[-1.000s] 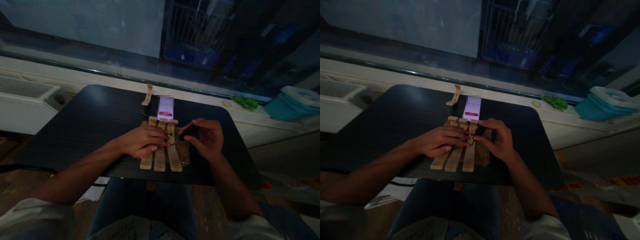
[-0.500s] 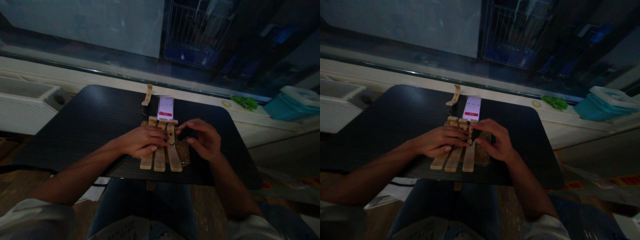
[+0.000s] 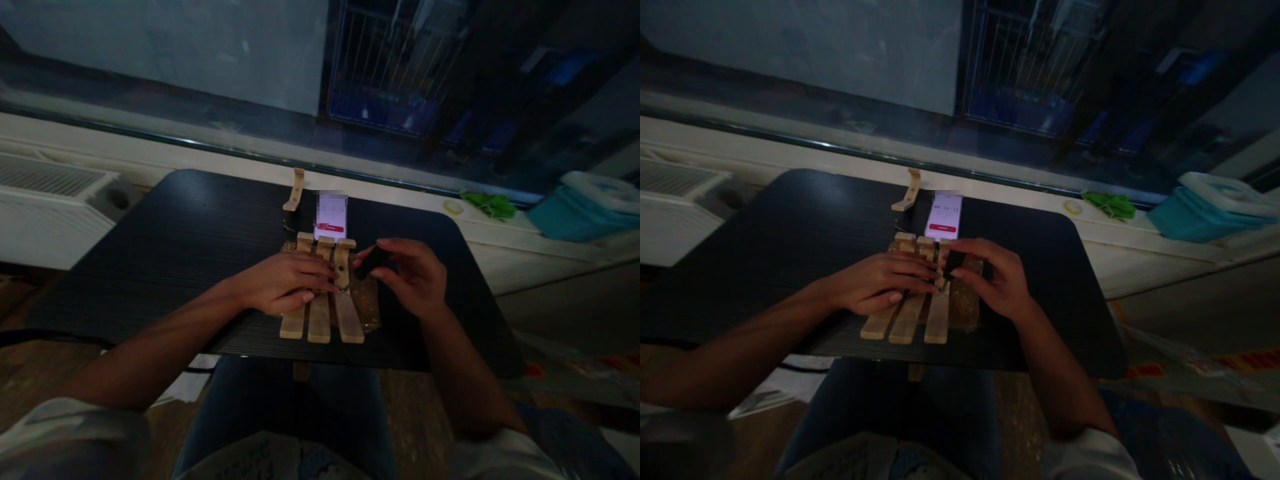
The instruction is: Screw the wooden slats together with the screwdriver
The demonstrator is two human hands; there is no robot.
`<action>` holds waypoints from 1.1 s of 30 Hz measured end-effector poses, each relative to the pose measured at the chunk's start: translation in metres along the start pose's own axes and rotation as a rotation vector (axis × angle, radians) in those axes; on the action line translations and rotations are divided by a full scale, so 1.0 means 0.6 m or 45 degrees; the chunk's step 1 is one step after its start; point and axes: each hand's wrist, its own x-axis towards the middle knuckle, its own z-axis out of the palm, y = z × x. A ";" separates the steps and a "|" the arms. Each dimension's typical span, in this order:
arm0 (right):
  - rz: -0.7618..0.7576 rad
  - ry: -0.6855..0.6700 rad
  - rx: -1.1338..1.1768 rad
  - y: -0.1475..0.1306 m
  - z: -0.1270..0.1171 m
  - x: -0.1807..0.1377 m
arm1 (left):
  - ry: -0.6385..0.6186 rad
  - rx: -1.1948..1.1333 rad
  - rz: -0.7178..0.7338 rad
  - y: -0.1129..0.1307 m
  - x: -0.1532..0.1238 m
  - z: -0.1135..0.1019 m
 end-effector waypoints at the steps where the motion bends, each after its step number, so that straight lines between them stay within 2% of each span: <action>1: -0.008 0.024 -0.021 0.001 0.000 0.000 | 0.000 -0.001 0.002 0.000 0.000 0.000; 12: -0.154 0.103 -0.072 -0.001 0.005 0.010 | -0.008 -0.008 0.019 0.002 0.003 -0.003; 25: -0.166 0.169 -0.162 0.003 0.010 0.005 | -0.008 -0.017 0.015 0.000 0.001 -0.001; 33: -0.255 0.062 -0.126 0.006 0.007 0.008 | -0.010 -0.015 0.010 0.000 0.002 -0.002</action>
